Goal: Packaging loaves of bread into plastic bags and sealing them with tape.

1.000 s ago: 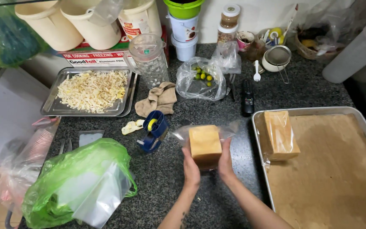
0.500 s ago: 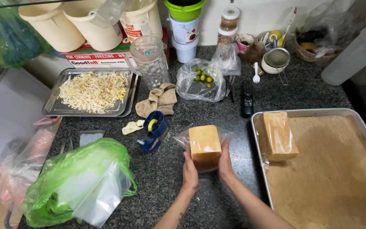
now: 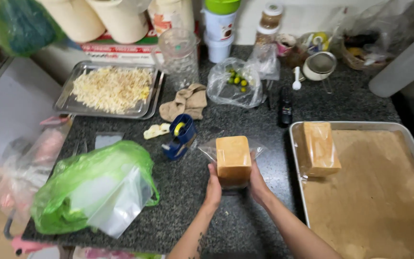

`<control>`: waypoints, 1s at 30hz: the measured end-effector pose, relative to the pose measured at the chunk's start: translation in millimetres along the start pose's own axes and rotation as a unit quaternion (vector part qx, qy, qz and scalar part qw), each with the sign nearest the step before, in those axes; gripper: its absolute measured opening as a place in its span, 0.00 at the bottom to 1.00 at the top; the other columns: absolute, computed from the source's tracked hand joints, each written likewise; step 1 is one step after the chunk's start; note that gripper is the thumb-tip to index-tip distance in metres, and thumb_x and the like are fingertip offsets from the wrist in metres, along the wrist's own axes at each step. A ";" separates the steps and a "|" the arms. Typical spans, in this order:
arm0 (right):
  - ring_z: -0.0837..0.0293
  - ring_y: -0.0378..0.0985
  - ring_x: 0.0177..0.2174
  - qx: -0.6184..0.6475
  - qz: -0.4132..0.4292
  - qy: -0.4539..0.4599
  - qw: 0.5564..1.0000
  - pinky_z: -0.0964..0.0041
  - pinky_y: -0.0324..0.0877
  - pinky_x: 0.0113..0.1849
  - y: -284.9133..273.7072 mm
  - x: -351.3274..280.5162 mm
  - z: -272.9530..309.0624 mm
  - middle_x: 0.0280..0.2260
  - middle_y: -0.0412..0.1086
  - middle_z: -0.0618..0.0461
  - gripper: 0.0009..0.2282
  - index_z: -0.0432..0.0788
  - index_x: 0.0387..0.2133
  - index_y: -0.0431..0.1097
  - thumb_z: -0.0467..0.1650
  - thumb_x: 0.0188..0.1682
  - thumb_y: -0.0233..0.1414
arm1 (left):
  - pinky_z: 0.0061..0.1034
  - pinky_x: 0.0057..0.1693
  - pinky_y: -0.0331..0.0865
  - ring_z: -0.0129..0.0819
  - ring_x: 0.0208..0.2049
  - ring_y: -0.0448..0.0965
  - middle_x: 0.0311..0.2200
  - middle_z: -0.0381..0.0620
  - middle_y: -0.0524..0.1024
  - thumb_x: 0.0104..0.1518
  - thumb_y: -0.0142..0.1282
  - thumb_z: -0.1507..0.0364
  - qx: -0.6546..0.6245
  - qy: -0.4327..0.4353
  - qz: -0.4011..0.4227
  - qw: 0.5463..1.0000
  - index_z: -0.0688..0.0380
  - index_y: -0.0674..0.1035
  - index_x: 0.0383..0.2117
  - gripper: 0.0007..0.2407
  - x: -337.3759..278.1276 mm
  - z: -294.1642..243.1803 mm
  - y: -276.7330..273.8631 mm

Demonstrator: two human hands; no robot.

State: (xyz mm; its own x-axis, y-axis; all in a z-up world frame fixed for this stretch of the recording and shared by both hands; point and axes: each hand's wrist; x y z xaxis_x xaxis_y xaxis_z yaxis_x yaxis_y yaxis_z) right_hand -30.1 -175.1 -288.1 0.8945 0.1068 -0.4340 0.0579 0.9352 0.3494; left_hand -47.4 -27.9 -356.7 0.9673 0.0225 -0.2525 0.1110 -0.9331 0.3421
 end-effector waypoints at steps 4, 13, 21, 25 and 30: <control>0.56 0.57 0.65 -0.062 0.049 -0.003 0.997 0.59 0.50 0.63 27.5 5.1 -10.0 0.66 0.61 0.53 0.35 0.46 0.67 0.57 0.54 0.54 0.28 | 0.26 0.70 0.52 0.35 0.68 0.62 0.65 0.46 0.68 0.63 0.22 0.43 -0.013 -0.031 -0.042 0.999 0.59 0.68 0.65 0.37 -15.8 -13.8 -43.4; 0.56 0.51 0.68 -0.185 0.211 0.059 0.958 0.59 0.44 0.65 122.1 -0.7 -68.6 0.69 0.55 0.53 0.37 0.46 0.69 0.55 0.55 0.54 0.27 | 0.26 0.62 0.63 0.33 0.54 0.72 0.52 0.48 0.78 0.67 0.25 0.45 0.016 -0.009 -0.228 0.973 0.63 0.79 0.54 0.35 -96.3 -30.5 -157.2; 0.55 0.50 0.67 -0.302 0.321 0.134 0.887 0.54 0.44 0.64 164.2 -71.7 -134.3 0.67 0.56 0.51 0.34 0.47 0.67 0.57 0.53 0.54 0.27 | 0.34 0.46 0.78 0.39 0.41 0.82 0.46 0.48 0.80 0.61 0.49 0.73 -0.008 -0.029 -0.493 0.869 0.59 0.72 0.55 0.15 -242.4 7.4 -217.6; 0.46 0.62 0.62 -0.199 0.418 0.080 0.883 0.51 0.56 0.62 170.0 -91.7 -158.4 0.63 0.65 0.41 0.32 0.41 0.64 0.61 0.50 0.57 0.32 | 0.23 0.33 0.69 0.34 0.38 0.78 0.53 0.51 0.81 0.72 0.53 0.65 -0.414 0.106 -0.302 0.852 0.59 0.74 0.63 0.18 -250.0 90.1 -238.7; 0.58 0.59 0.61 -0.316 0.342 -0.081 0.881 0.61 0.57 0.58 193.6 -114.8 -76.2 0.64 0.60 0.56 0.26 0.49 0.63 0.62 0.47 0.56 0.38 | 0.38 0.51 0.75 0.41 0.48 0.78 0.50 0.51 0.75 0.65 0.51 0.68 -0.261 0.159 -0.282 0.909 0.59 0.72 0.56 0.15 -258.3 -3.0 -176.1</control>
Point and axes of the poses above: each hand's wrist, its own x-axis towards the middle knuckle, its own y-axis out of the palm, z = x × y
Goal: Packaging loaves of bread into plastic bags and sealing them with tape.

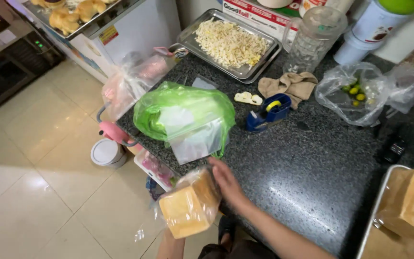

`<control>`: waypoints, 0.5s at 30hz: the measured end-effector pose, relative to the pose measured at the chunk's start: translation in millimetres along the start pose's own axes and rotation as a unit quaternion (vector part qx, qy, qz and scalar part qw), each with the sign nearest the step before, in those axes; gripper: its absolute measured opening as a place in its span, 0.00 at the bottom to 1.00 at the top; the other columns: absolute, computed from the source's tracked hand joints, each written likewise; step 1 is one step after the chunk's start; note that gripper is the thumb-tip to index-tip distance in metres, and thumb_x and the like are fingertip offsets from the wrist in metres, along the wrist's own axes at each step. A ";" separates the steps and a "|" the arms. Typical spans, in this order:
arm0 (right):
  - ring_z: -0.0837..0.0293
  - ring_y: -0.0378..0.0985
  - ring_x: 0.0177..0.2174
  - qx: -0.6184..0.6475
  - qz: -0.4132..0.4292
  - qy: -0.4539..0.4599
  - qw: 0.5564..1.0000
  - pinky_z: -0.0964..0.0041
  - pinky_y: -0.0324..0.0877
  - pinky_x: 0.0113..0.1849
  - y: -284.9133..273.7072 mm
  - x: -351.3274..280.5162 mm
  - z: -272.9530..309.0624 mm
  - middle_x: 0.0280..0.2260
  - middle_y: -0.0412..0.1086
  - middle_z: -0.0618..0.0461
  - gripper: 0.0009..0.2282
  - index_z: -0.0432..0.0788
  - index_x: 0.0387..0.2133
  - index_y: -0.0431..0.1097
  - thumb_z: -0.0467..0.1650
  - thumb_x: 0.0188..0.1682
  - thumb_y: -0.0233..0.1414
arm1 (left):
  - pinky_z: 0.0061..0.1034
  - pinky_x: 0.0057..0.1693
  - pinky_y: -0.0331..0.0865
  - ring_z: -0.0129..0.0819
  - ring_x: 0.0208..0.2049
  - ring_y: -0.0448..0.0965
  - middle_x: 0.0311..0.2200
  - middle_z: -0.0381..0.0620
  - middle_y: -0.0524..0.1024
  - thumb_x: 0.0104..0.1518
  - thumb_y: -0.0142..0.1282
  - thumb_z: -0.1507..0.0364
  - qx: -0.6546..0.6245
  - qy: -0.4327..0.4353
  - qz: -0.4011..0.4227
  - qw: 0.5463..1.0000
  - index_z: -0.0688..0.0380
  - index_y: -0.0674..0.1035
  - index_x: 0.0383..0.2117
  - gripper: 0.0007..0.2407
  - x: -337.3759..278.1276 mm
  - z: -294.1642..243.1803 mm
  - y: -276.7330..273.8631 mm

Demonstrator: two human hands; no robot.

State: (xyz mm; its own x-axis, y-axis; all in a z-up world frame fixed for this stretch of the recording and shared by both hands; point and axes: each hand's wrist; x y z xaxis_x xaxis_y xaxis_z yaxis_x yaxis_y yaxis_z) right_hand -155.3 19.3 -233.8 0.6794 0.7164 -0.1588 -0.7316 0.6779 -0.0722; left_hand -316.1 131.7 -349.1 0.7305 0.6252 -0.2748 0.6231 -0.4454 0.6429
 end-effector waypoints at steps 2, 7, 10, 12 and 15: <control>0.58 0.66 0.56 0.048 0.005 0.112 0.993 0.60 0.63 0.54 -26.7 8.2 14.5 0.59 0.66 0.56 0.24 0.52 0.61 0.64 0.46 0.55 0.39 | 0.37 0.50 0.72 0.40 0.46 0.75 0.47 0.51 0.75 0.69 0.52 0.69 -0.013 0.013 0.035 0.999 0.61 0.74 0.53 0.11 22.8 -7.8 26.4; 0.53 0.69 0.46 0.269 -0.046 0.090 0.958 0.58 0.65 0.48 -132.5 7.6 22.3 0.48 0.70 0.46 0.15 0.41 0.50 0.69 0.41 0.64 0.49 | 0.36 0.50 0.65 0.39 0.43 0.70 0.41 0.49 0.75 0.76 0.53 0.72 -0.042 0.021 0.131 0.990 0.65 0.77 0.46 0.07 57.8 -53.4 165.9; 0.55 0.69 0.46 0.323 -0.053 -0.044 0.944 0.57 0.65 0.50 -182.3 -26.2 99.8 0.46 0.66 0.48 0.08 0.43 0.42 0.69 0.35 0.65 0.53 | 0.33 0.54 0.64 0.37 0.44 0.70 0.38 0.45 0.76 0.70 0.52 0.71 0.147 0.035 0.149 0.977 0.61 0.79 0.39 0.07 45.4 -105.6 260.5; 0.57 0.72 0.52 0.287 -0.090 -0.062 0.952 0.60 0.66 0.53 -200.4 -56.5 145.2 0.53 0.71 0.52 0.08 0.44 0.37 0.74 0.33 0.49 0.52 | 0.33 0.64 0.64 0.39 0.60 0.73 0.44 0.44 0.82 0.69 0.50 0.71 0.326 0.200 0.394 0.836 0.61 0.77 0.36 0.07 38.1 -132.4 298.1; 0.54 0.66 0.56 -0.057 -0.121 -0.156 0.979 0.59 0.63 0.53 -242.6 -90.9 111.4 0.60 0.64 0.50 0.04 0.41 0.31 0.71 0.30 0.50 0.55 | 0.38 0.59 0.66 0.48 0.55 0.73 0.40 0.46 0.81 0.62 0.56 0.73 0.469 0.321 0.422 0.706 0.61 0.79 0.34 0.04 34.6 -132.0 323.1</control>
Point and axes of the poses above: each hand's wrist, its own x-axis towards the middle knuckle, its own y-axis out of the palm, z = x × y
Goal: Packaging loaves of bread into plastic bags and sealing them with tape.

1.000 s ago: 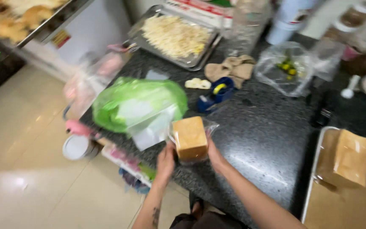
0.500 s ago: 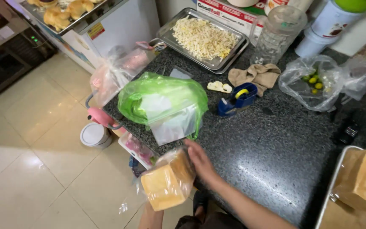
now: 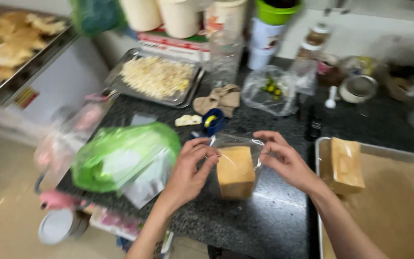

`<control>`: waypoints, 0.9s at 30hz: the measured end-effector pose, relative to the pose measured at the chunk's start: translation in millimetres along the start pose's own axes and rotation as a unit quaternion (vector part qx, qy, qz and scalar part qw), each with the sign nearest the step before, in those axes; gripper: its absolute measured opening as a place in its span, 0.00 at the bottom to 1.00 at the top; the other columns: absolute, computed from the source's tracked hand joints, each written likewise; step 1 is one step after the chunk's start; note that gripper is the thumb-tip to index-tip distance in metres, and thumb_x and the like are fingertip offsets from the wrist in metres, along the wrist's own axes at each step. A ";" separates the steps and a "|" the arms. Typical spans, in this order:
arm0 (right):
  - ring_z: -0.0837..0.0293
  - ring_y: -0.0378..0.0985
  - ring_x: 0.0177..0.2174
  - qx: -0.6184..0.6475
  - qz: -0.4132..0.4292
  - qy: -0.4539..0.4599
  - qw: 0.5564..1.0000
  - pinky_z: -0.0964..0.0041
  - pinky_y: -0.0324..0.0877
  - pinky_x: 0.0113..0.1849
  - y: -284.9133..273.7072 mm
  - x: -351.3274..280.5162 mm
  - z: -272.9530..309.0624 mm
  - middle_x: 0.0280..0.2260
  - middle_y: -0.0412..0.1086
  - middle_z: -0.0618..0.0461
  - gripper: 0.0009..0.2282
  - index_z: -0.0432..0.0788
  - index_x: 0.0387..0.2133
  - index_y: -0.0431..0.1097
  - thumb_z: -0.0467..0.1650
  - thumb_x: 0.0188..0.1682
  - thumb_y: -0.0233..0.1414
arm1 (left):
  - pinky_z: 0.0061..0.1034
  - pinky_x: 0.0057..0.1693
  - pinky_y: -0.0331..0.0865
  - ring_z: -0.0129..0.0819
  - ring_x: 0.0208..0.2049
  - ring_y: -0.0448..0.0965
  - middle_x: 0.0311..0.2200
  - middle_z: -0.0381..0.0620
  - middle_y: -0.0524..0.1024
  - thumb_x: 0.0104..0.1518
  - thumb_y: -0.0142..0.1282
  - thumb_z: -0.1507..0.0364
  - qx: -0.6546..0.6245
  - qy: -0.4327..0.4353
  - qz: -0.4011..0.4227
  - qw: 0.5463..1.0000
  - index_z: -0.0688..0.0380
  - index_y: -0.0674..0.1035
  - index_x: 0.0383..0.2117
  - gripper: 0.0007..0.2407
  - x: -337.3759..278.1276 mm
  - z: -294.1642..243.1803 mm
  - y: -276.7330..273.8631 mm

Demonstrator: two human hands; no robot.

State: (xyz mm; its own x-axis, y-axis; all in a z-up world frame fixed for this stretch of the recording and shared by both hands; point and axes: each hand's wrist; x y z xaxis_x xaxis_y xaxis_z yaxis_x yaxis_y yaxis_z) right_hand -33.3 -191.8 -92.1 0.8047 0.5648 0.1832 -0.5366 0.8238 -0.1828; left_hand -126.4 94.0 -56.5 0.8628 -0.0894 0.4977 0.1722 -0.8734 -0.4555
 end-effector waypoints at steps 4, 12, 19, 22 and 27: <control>0.48 0.61 0.61 -0.186 -0.057 -0.066 0.979 0.55 0.59 0.56 -27.5 -14.4 0.8 0.60 0.61 0.46 0.05 0.40 0.30 0.70 0.30 0.49 0.57 | 0.40 0.58 0.65 0.52 0.54 0.72 0.39 0.48 0.80 0.58 0.56 0.75 0.059 0.044 0.023 0.997 0.60 0.79 0.33 0.03 35.0 21.7 22.8; 0.40 0.62 0.57 -0.490 -0.154 -0.040 0.857 0.51 0.60 0.54 -67.2 -5.8 8.3 0.56 0.65 0.38 0.07 0.43 0.29 0.79 0.34 0.42 0.61 | 0.39 0.51 0.69 0.51 0.45 0.76 0.34 0.52 0.79 0.57 0.59 0.74 0.070 0.086 0.069 0.991 0.59 0.81 0.33 0.03 111.0 54.6 63.3; 0.51 0.81 0.43 -0.319 -0.246 0.101 0.910 0.57 0.74 0.44 -63.7 16.9 28.0 0.44 0.76 0.46 0.13 0.41 0.38 0.76 0.38 0.49 0.57 | 0.44 0.48 0.71 0.53 0.44 0.80 0.39 0.52 0.82 0.56 0.58 0.59 0.142 -0.125 0.146 0.971 0.56 0.77 0.48 0.18 134.4 36.1 78.4; 0.48 0.80 0.40 -0.362 -0.189 0.241 0.880 0.56 0.75 0.41 -59.9 32.5 24.3 0.45 0.74 0.42 0.23 0.43 0.51 0.68 0.41 0.45 0.62 | 0.46 0.48 0.73 0.54 0.45 0.80 0.41 0.55 0.81 0.54 0.59 0.55 0.226 -0.162 0.208 0.938 0.54 0.77 0.50 0.22 145.8 44.7 96.4; 0.46 0.83 0.39 -0.384 -0.147 0.271 0.870 0.53 0.75 0.42 -54.4 42.4 18.4 0.36 0.79 0.41 0.21 0.45 0.49 0.73 0.41 0.44 0.60 | 0.46 0.47 0.76 0.55 0.42 0.83 0.37 0.56 0.83 0.57 0.57 0.61 0.279 -0.138 0.124 0.942 0.56 0.84 0.34 0.12 147.8 63.9 125.1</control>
Point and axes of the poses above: each hand's wrist, its own x-axis towards the middle knuckle, its own y-axis out of the palm, z = x × y
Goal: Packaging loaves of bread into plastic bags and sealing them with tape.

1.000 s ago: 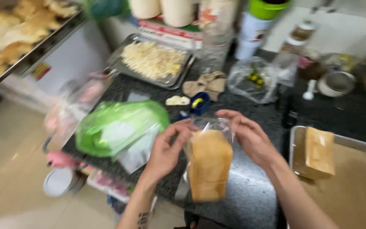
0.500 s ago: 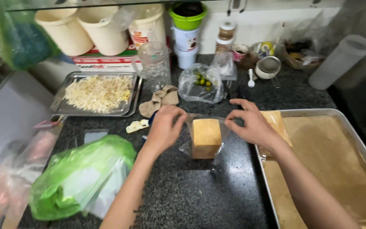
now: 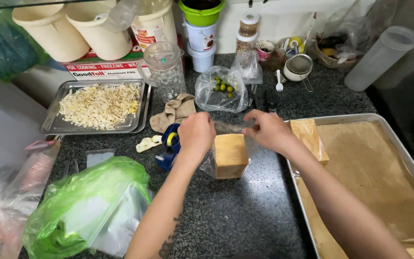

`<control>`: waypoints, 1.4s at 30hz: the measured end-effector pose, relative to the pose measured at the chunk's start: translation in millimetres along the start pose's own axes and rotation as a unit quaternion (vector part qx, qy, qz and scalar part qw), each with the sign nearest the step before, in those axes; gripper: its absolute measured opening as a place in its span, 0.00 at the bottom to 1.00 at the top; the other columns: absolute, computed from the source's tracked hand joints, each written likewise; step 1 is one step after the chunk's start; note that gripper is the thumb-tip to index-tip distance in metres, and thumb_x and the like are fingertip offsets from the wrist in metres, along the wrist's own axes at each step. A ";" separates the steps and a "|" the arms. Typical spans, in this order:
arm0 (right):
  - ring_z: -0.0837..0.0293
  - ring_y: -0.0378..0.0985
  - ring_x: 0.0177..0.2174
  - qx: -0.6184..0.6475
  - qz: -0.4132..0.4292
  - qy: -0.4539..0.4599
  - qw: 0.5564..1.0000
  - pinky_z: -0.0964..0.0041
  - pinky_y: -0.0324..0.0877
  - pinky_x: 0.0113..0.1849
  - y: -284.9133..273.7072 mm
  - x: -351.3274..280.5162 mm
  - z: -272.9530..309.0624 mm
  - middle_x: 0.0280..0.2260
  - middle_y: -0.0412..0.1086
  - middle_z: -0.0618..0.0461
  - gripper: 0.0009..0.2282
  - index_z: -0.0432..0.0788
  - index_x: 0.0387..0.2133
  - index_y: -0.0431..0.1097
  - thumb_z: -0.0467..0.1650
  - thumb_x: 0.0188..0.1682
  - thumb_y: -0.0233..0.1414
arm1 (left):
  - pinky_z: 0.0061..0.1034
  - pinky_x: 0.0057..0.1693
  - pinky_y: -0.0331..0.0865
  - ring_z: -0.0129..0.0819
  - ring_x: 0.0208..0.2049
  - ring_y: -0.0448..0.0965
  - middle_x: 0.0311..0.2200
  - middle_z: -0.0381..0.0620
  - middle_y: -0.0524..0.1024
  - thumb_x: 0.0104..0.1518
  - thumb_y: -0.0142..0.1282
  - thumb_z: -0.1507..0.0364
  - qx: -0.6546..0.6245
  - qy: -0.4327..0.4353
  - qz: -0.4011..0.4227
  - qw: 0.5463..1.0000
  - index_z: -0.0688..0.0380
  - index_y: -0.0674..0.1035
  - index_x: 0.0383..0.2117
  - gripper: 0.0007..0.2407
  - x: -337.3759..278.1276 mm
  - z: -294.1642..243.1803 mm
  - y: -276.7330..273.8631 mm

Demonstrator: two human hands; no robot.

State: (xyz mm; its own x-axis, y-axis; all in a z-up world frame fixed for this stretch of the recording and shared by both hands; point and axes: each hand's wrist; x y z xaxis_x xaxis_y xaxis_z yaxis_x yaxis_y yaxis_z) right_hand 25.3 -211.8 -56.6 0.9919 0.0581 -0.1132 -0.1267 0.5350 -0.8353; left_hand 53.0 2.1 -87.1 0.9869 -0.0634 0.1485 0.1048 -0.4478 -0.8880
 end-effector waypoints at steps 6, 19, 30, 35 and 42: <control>0.43 0.82 0.41 -0.037 -0.043 0.041 0.998 0.51 0.73 0.45 -3.5 -11.7 9.1 0.37 0.80 0.41 0.17 0.45 0.49 0.73 0.39 0.49 0.58 | 0.47 0.44 0.75 0.58 0.38 0.82 0.33 0.62 0.81 0.57 0.60 0.53 0.002 -0.021 0.068 0.997 0.65 0.81 0.32 0.21 -22.2 -23.9 -42.9; 0.46 0.84 0.29 0.126 -0.141 -0.012 0.982 0.50 0.75 0.35 -20.3 -14.1 17.0 0.28 0.79 0.42 0.10 0.44 0.41 0.75 0.33 0.49 0.54 | 0.50 0.43 0.74 0.59 0.34 0.82 0.27 0.60 0.81 0.55 0.57 0.66 -0.147 0.010 -0.041 0.988 0.59 0.81 0.30 0.09 -18.7 -21.0 -63.3; 0.38 0.78 0.39 -0.048 -0.084 0.032 0.995 0.46 0.71 0.43 -2.6 0.4 3.2 0.34 0.77 0.41 0.14 0.51 0.47 0.75 0.36 0.48 0.57 | 0.48 0.45 0.74 0.58 0.38 0.81 0.31 0.60 0.81 0.52 0.62 0.62 -0.073 -0.042 0.038 0.996 0.58 0.82 0.28 0.11 -7.1 8.3 -24.6; 0.41 0.81 0.39 -0.017 -0.057 0.058 0.997 0.48 0.73 0.44 -2.7 6.6 15.6 0.34 0.79 0.41 0.16 0.50 0.50 0.73 0.37 0.48 0.56 | 0.49 0.43 0.73 0.60 0.37 0.81 0.31 0.61 0.81 0.52 0.62 0.64 -0.066 -0.010 -0.002 0.998 0.57 0.82 0.31 0.10 4.5 8.9 -16.0; 0.42 0.81 0.39 -0.009 -0.079 0.028 0.996 0.50 0.72 0.43 -2.0 9.7 18.1 0.35 0.79 0.40 0.17 0.51 0.52 0.73 0.36 0.49 0.54 | 0.42 0.40 0.74 0.50 0.30 0.83 0.25 0.56 0.82 0.53 0.63 0.68 -0.150 0.009 -0.017 0.988 0.57 0.83 0.33 0.08 9.6 19.0 -2.1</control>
State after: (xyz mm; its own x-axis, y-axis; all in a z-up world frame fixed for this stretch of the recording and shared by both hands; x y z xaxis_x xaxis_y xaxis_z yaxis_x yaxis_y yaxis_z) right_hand 35.4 -197.1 -46.3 0.9973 -0.0733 -0.0079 0.0313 0.5179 -0.8549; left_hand 64.6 19.3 -92.0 0.9807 -0.0596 0.1861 0.0933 -0.6943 -0.7136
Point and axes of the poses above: each hand's wrist, its own x-axis towards the middle knuckle, its own y-axis out of the palm, z = x × y
